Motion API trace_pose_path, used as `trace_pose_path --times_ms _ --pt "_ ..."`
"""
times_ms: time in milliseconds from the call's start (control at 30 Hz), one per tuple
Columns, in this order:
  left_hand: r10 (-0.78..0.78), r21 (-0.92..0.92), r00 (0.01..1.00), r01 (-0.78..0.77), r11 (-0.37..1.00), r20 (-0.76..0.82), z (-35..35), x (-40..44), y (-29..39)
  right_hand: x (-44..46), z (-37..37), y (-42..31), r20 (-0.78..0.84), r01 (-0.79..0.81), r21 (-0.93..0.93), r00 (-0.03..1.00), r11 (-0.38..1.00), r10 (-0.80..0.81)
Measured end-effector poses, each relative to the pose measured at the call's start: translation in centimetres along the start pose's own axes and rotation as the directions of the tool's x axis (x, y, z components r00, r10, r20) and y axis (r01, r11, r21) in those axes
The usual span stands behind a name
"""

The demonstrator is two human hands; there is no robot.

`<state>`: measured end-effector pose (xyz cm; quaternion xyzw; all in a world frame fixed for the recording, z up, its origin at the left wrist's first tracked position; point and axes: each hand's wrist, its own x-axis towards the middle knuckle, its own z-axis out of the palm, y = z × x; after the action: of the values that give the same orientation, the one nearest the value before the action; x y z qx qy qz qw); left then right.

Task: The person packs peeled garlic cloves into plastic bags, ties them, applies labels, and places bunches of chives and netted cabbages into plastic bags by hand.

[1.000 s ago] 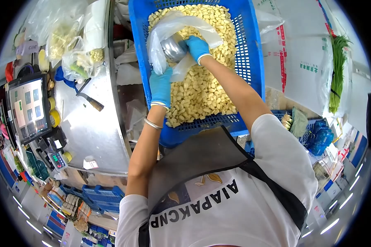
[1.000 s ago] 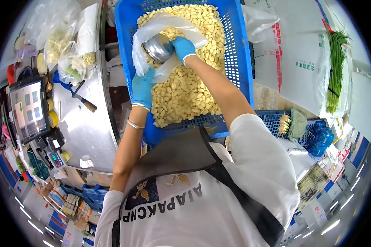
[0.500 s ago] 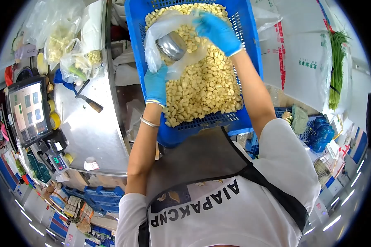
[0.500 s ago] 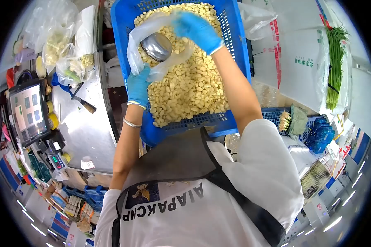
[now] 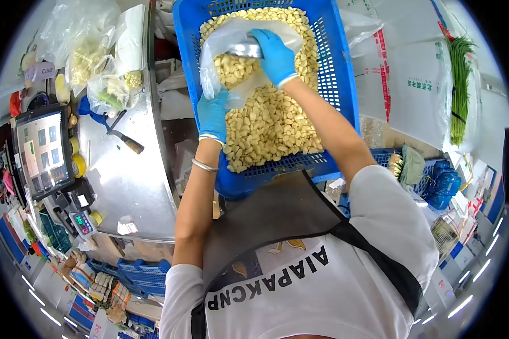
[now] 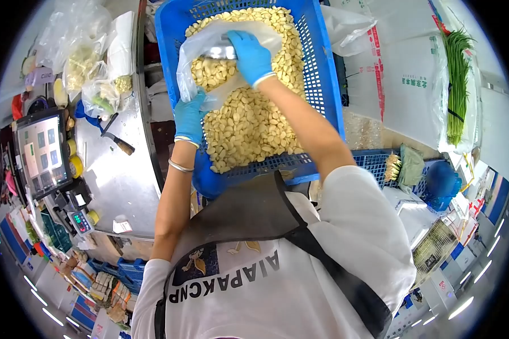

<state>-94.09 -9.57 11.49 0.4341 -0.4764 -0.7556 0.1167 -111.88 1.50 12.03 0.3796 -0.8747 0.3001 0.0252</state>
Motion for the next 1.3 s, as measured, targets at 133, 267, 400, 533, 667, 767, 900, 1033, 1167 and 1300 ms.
trace_pose_path --times_ms 133,267,400,533,667,767,900,1033,1167,1300 --pt "-0.022 -0.061 1.000 0.021 0.998 -0.014 0.4 -0.2 0.3 -4.4 -7.0 -0.3 -0.130 0.152 0.063 0.981 0.986 -0.143" --pt "0.022 -0.091 1.000 -0.023 0.996 -0.010 1.1 -0.5 0.6 -10.7 -7.0 4.9 0.158 -0.175 -0.173 0.966 0.969 0.203" --pt "-0.007 -0.082 0.999 0.004 0.997 -0.036 0.9 -0.5 0.3 -14.6 0.9 9.7 0.500 -0.384 -0.194 0.753 0.903 0.428" --pt "0.063 0.030 0.998 -0.062 0.998 -0.011 0.0 0.4 -1.0 -15.3 5.1 11.9 0.860 -0.626 -0.182 0.273 0.759 0.431" --pt "0.045 0.115 0.999 -0.045 0.992 0.005 0.6 -1.0 0.2 -12.0 1.9 7.8 0.949 -0.617 -0.256 -0.015 0.744 0.314" --pt "0.103 0.154 0.995 -0.104 0.983 0.014 0.5 -1.2 -0.2 -12.2 2.6 9.6 0.979 -0.955 -0.100 -0.045 0.280 0.197" --pt "0.126 0.138 0.992 -0.127 0.982 0.016 0.1 -0.4 -1.6 -6.9 -1.5 9.4 0.949 -0.945 0.264 0.290 0.194 0.121" --pt "0.096 0.184 0.992 -0.110 0.977 0.083 1.6 -1.2 0.8 1.2 -3.0 2.2 0.662 -0.839 0.188 0.493 0.512 0.565" --pt "0.134 0.226 0.986 -0.154 0.962 0.103 2.8 -1.4 5.5 2.3 0.9 0.1 0.022 0.047 -0.082 0.999 0.996 -0.046" --pt "0.104 0.104 0.993 -0.109 0.989 0.056 1.1 0.2 5.6 -0.5 -4.3 -2.2 -0.276 0.236 0.089 0.939 0.968 -0.204"
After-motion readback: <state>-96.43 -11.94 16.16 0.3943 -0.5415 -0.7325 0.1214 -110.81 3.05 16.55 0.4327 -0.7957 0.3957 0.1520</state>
